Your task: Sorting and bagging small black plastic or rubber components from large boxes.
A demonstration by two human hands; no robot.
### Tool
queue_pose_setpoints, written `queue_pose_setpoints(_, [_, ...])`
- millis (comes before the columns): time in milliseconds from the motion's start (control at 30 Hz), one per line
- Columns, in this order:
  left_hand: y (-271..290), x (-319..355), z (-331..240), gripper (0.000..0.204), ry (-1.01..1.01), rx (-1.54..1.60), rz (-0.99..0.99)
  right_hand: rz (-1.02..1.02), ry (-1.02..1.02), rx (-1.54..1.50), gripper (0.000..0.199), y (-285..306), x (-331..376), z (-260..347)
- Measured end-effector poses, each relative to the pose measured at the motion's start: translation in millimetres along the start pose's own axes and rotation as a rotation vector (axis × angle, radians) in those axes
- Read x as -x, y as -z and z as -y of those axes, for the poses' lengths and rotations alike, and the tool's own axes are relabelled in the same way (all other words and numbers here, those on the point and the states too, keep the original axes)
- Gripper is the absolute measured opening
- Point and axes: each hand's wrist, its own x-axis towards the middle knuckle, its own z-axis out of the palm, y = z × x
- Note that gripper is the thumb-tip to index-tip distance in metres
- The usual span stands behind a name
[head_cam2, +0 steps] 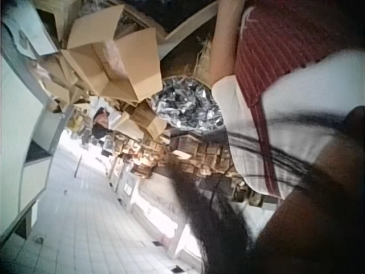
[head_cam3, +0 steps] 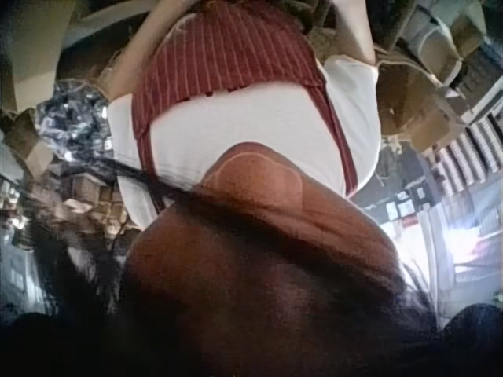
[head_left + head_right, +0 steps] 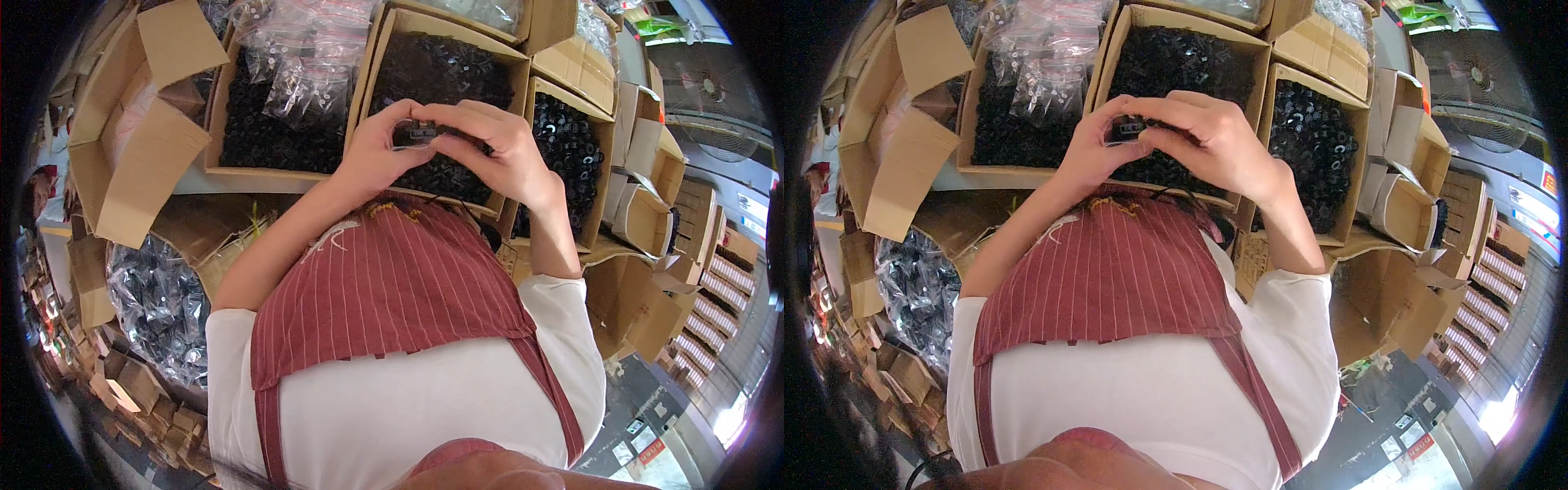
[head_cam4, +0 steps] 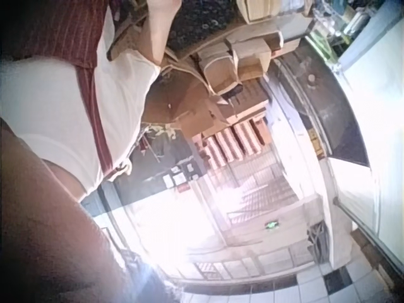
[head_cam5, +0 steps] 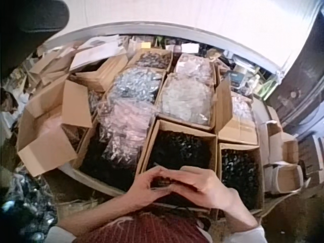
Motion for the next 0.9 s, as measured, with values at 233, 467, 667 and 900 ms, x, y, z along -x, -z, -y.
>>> queue_pose_setpoints(233, [-6,8,-8,0.04,0.048,-0.038,-0.012,0.162,-0.067,0.315,0.046,4,-8,32])
queue_pose_setpoints(467, [-1,5,-12,0.031,0.04,0.095,0.075,-0.177,-0.238,-0.004,0.043,30,5,22])
queue_pose_setpoints(667, [-1,5,-22,0.027,-0.225,-0.156,-0.018,-0.513,-0.578,0.202,0.032,57,62,-62])
queue_pose_setpoints(900, [-3,1,-11,0.029,-0.04,0.066,-0.07,0.022,-0.918,1.053,0.055,60,148,-150])
